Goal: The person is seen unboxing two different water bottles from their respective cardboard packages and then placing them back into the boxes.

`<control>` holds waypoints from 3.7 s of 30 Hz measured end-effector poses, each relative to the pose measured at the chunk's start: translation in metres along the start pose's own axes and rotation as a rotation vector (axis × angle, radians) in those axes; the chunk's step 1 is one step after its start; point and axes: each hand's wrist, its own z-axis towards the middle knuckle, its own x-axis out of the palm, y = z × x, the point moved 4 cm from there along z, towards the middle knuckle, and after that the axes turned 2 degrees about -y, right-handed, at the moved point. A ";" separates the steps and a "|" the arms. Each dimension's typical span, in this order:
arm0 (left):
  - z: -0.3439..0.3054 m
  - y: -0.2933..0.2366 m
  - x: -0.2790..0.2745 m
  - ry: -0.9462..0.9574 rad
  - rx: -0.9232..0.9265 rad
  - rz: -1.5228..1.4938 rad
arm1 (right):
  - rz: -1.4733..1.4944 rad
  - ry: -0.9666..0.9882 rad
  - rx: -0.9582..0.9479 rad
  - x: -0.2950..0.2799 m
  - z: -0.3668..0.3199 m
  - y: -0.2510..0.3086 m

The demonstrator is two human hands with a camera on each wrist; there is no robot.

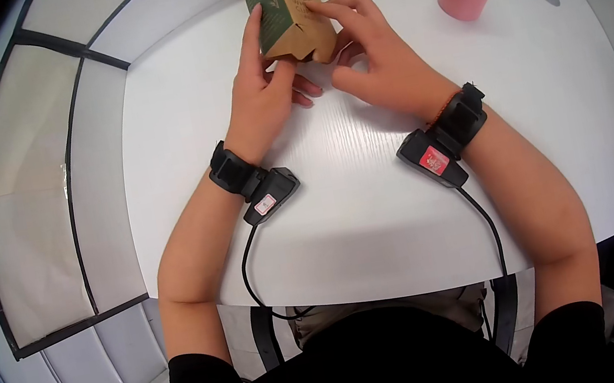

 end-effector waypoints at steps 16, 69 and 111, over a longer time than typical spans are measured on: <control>0.000 -0.004 0.001 -0.011 -0.023 -0.011 | -0.036 -0.057 0.040 0.000 0.001 -0.003; -0.001 0.002 0.001 0.065 0.033 0.060 | -0.249 -0.250 0.182 -0.009 -0.001 -0.009; -0.002 0.000 0.003 0.069 0.028 0.074 | -0.286 -0.254 0.175 -0.010 0.000 -0.005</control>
